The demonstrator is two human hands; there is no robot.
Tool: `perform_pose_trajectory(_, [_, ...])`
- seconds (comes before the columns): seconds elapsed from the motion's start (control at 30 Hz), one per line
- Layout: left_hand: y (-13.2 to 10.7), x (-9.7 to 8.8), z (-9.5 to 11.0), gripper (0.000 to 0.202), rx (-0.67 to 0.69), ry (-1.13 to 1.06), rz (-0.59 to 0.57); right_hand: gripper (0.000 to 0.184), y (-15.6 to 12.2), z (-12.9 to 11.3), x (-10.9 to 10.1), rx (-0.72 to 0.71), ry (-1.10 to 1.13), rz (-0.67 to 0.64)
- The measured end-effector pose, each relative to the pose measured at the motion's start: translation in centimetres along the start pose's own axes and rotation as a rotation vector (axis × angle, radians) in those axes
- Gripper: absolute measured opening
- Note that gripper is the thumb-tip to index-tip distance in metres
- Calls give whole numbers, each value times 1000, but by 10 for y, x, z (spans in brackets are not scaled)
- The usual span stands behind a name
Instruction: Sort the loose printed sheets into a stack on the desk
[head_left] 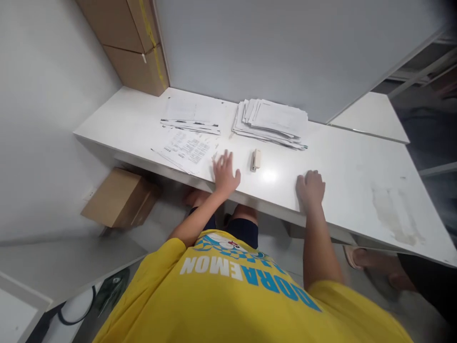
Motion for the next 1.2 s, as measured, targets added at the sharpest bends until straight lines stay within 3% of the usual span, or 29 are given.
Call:
perform_pose_trajectory(0.1, [-17,-38,-53,71,-233,121,75,56,-67,10,-10,41,36,-6])
perform_pose_trajectory(0.2, [-43,-63,-93,65,-275,203,11,46,-146,-11,-13,121,299,58])
perform_pose_trajectory(0.23, [-53,-66,-99,60,-255,211,-27,42,-175,-26,-8,114,440,15])
perform_pose_trajectory(0.33, [-76,-66,-100,54,-123,230,-122,24,-255,-83,23,62,764,-407])
perform_pose_trajectory(0.43, [-91,-61,-89,52,-3,255,-171,17,-299,-124,42,19,898,-745])
perform_pose_trajectory(0.53, [-100,-60,-82,50,77,248,-170,19,-291,-134,46,5,906,-786])
perform_pose_trajectory(0.63, [-107,-63,-79,51,146,230,-138,25,-268,-138,52,89,985,-822])
perform_pose_trajectory(0.77, [-113,-58,-74,48,298,161,-152,46,-266,-165,72,314,1177,-1098])
perform_pose_trajectory(0.83, [-116,-53,-72,45,384,114,-170,44,-269,-182,82,392,1272,-1201])
perform_pose_trajectory(0.93, [-120,-49,-75,43,440,62,-180,33,-264,-195,94,421,1364,-1172])
perform_pose_trajectory(1.0, [-117,-50,-82,44,379,74,-166,27,-254,-192,97,413,1375,-1099])
perform_pose_trajectory(1.07, [-109,-55,-93,46,233,129,-119,24,-246,-185,97,404,1365,-1065])
perform_pose_trajectory(1.13, [-99,-60,-103,52,74,187,-67,22,-241,-179,94,403,1358,-1081])
perform_pose_trajectory(1.2, [-90,-60,-108,57,9,209,-66,21,-238,-177,90,398,1372,-1109])
Point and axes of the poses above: each hand's wrist, its own y-axis towards the middle knuckle, its own x-axis out of the palm, z = x × y, the point moved 5 cm from there along y, towards the middle knuckle, and after that the axes turned 14 degrees about x, right-handed, at the moved point
